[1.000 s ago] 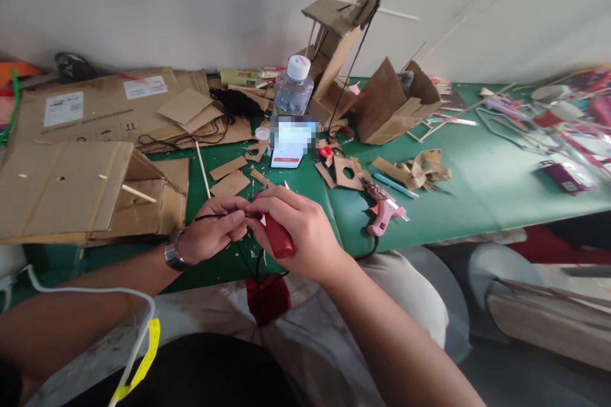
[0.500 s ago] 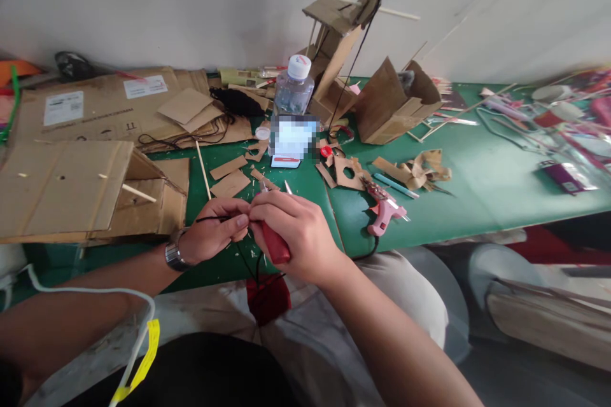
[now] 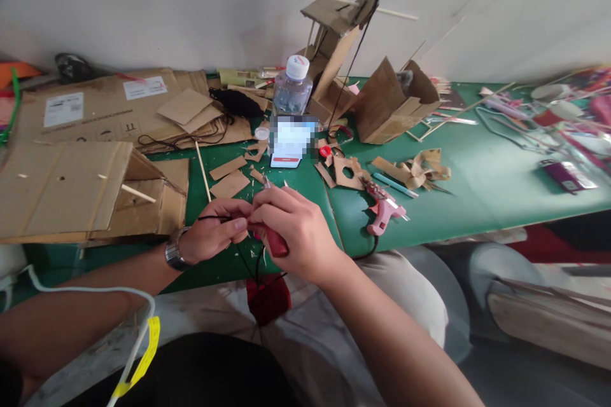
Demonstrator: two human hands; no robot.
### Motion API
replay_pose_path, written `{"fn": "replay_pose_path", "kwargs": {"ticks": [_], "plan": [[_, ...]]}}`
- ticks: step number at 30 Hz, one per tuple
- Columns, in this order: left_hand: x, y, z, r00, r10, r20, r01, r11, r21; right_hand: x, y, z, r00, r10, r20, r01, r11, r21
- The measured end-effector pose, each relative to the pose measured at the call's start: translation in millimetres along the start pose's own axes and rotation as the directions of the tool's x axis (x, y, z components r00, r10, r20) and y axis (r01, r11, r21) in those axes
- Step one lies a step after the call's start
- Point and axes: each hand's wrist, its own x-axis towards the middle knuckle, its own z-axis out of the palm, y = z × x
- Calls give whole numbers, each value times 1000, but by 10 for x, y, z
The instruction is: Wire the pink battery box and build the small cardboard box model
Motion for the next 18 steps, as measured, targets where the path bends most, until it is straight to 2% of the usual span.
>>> {"fn": "replay_pose_path", "kwargs": {"ticks": [4,12,15,18], "plan": [[11,42,21,1000,-13,-6,13,1000,1,-3,0,-5,1000,2,16,-2,1000,-5],[17,8,15,998,60,17,-57,991,-122,30,-43,1,992,83,-100,-77,995,57],[1,-9,-5,994,107,-13,-107,994,5,38,-50,-16,987,123,-101,-117,991,62],[-13,30,-14,985,163,-64,-145,965,219,36,-46,-15,986,141,-93,-136,989,63]]}}
